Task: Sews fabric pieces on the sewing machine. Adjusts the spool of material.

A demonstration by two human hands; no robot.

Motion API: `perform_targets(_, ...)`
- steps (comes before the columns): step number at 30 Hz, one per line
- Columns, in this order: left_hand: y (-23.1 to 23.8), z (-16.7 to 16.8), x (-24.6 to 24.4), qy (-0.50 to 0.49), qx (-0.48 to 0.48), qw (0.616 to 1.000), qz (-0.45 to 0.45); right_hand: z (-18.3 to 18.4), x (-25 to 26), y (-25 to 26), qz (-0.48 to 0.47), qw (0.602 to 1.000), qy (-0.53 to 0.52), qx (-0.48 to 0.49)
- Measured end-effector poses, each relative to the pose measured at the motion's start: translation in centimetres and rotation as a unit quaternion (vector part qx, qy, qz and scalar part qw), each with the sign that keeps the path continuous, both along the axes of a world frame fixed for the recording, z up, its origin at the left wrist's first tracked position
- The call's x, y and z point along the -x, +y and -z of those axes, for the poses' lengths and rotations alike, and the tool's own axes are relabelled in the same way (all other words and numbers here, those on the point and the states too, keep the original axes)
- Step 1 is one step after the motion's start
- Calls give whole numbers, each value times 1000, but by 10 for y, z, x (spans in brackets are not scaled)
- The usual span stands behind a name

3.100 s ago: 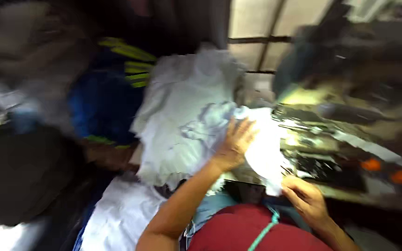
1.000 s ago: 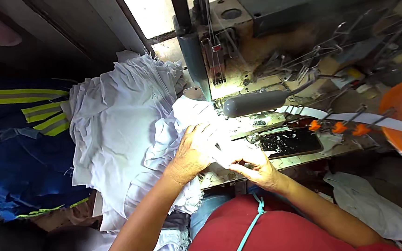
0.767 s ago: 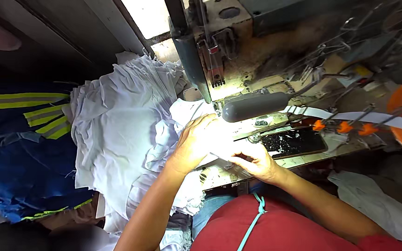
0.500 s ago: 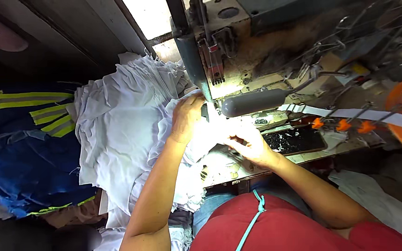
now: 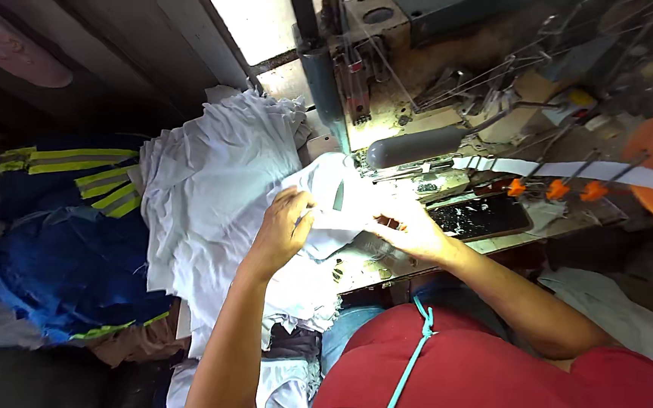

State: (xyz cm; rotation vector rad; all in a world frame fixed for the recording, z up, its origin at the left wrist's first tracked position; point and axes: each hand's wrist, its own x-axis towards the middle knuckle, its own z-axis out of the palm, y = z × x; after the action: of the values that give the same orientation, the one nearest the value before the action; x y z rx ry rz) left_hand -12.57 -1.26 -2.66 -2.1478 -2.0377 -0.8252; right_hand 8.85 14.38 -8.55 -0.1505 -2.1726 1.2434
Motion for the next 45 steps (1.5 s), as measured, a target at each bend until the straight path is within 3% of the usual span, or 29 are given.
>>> perform_targets(4,-9,-20,-47,35,-31,996,76,5,-14,-21,24,993,92,-70)
perform_targets(7,-10,-12,-74,39,-72,992,94,3,-28,-31,47,980,146,-130)
perform_targets(11,-4,23,-87,58,-114,990,52,5,-41,-26,11,984,173,-46)
perform_targets(15,14,60,-65,159,-55,985,-33,1,-45,-18,-34,983,158,85)
perform_targets(19,16,39,-55,196,-121,967,-105,12,-45,-16,-29,984,162,69)
perform_targets(25,14,29,-43,229,-58,972,-1,31,-52,-16,4,985,174,-10)
perform_targets(31,24,23,-41,218,-97,970,-39,37,-40,-7,11,983,181,11)
perform_targets(36,44,7,-29,155,-64,985,-41,30,-16,2,5,983,179,47)
perform_targets(45,66,5,4,170,-67,981,-59,31,19,11,111,984,122,65)
